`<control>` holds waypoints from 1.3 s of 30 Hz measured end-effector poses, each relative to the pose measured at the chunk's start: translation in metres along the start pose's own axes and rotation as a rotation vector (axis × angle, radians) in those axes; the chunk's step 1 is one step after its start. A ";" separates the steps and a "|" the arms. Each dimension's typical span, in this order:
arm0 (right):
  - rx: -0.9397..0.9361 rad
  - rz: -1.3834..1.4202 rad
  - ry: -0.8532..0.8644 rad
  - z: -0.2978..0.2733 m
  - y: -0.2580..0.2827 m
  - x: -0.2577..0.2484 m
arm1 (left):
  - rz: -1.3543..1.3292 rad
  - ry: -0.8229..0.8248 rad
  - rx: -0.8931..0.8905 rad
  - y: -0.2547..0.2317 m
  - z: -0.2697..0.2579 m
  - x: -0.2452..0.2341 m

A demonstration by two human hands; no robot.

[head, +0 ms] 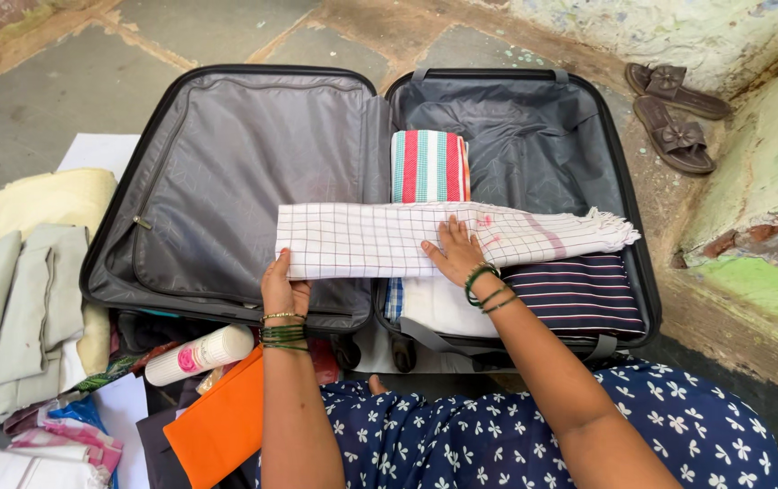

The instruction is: The person folds various pieces of cloth and places them into an open suitcase. They handle striped, checkered, and solid-colored fabrics, folding each one neatly before stacking them inside the luggage.

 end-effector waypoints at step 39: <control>-0.351 1.768 0.089 -0.060 0.050 -0.307 | 0.533 0.564 -0.257 0.073 -0.074 0.125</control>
Point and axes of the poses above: each hand's wrist, its own z-axis towards the middle knuckle, its own x-axis out of the palm, y = z × x, the point moved 2 cm from there along z, towards the middle knuckle, and after that the axes turned 9 degrees about z, right-handed, at the moved point
